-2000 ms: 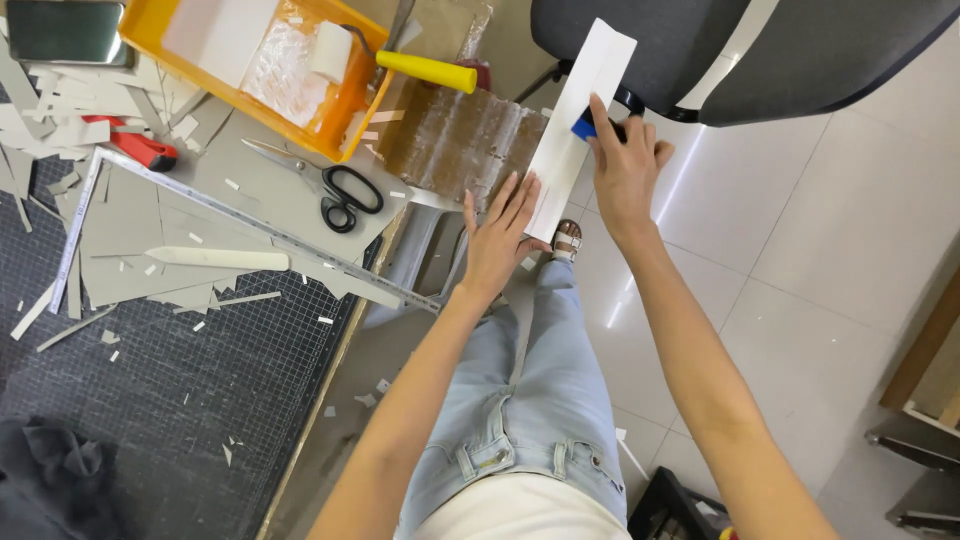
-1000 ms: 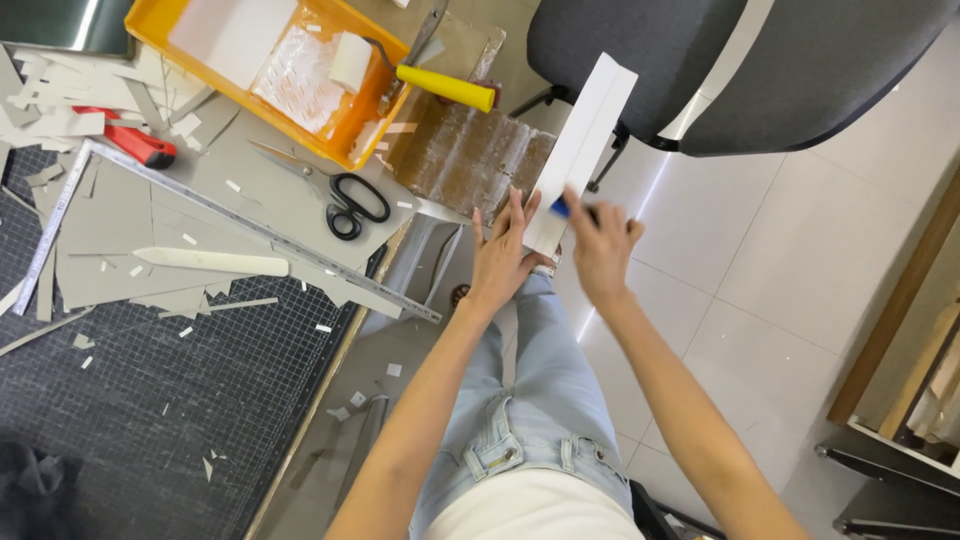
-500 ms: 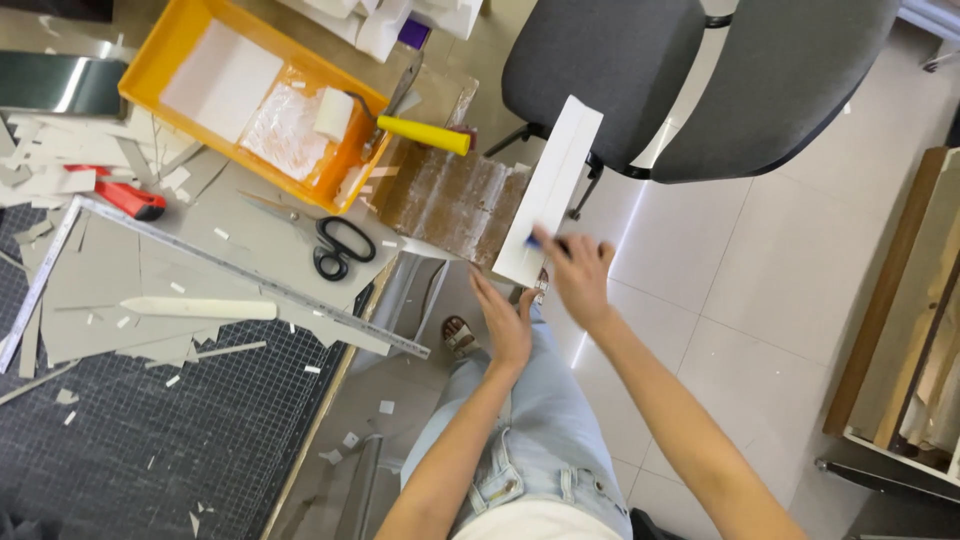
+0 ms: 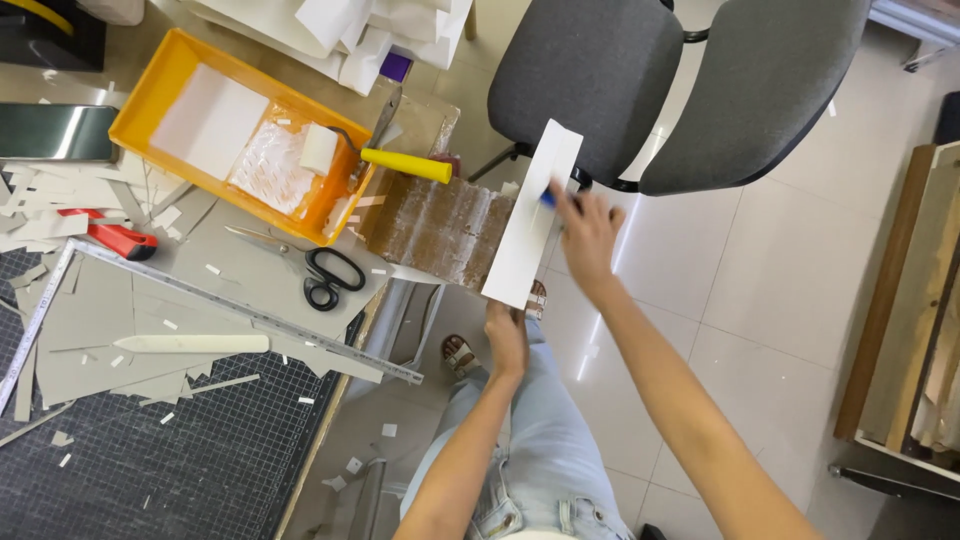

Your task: Smoothing the edges of cardboard strips using a squeegee tool on a workshop table.

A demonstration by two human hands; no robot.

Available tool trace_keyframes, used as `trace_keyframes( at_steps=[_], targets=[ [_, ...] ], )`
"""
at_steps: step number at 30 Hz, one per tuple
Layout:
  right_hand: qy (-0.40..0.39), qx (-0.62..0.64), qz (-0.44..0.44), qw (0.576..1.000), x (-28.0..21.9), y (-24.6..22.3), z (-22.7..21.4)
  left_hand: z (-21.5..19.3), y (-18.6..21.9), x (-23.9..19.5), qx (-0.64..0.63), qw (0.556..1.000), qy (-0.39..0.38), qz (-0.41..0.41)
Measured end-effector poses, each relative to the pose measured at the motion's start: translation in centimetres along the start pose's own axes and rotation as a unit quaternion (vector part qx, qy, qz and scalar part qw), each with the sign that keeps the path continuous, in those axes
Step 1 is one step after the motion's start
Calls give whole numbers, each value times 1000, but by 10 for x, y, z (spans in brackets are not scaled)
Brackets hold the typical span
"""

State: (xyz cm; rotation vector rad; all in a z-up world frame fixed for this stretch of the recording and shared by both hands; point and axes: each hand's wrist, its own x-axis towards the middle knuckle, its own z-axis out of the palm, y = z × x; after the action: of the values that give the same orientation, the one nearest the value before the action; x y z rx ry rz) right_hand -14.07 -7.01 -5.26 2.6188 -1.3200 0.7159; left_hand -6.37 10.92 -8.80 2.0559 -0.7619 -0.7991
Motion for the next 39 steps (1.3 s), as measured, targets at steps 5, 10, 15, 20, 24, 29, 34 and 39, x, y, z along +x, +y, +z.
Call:
trace_keyframes(
  at_steps=[5, 10, 15, 20, 24, 29, 34, 39],
  targets=[
    [5, 6, 30, 1000, -25, -30, -28, -17, 1, -11, 47, 999, -4, 20],
    [-109, 103, -103, 983, -125, -92, -78, -89, 10, -63, 60, 997, -20, 35],
    [-4, 17, -22, 1000, -41, -29, -19, -108, 15, -82, 132, 988, 22, 82],
    [-19, 41, 27, 999, -71, -68, -52, -92, -37, -89, 147, 982, 28, 111],
    [-34, 24, -68, 997, -101, -53, -32, -71, -82, -88, 157, 978, 37, 129],
    [40, -24, -27, 999, -14, -9, 2, -83, -54, -95, 161, 976, 47, 140],
    [67, 28, 3, 997, -31, -28, -20, -71, -79, -92, 125, 982, 40, 134],
    [37, 20, -34, 999, -28, -15, 2, -72, -85, -91, 142, 977, 35, 157]
  ],
)
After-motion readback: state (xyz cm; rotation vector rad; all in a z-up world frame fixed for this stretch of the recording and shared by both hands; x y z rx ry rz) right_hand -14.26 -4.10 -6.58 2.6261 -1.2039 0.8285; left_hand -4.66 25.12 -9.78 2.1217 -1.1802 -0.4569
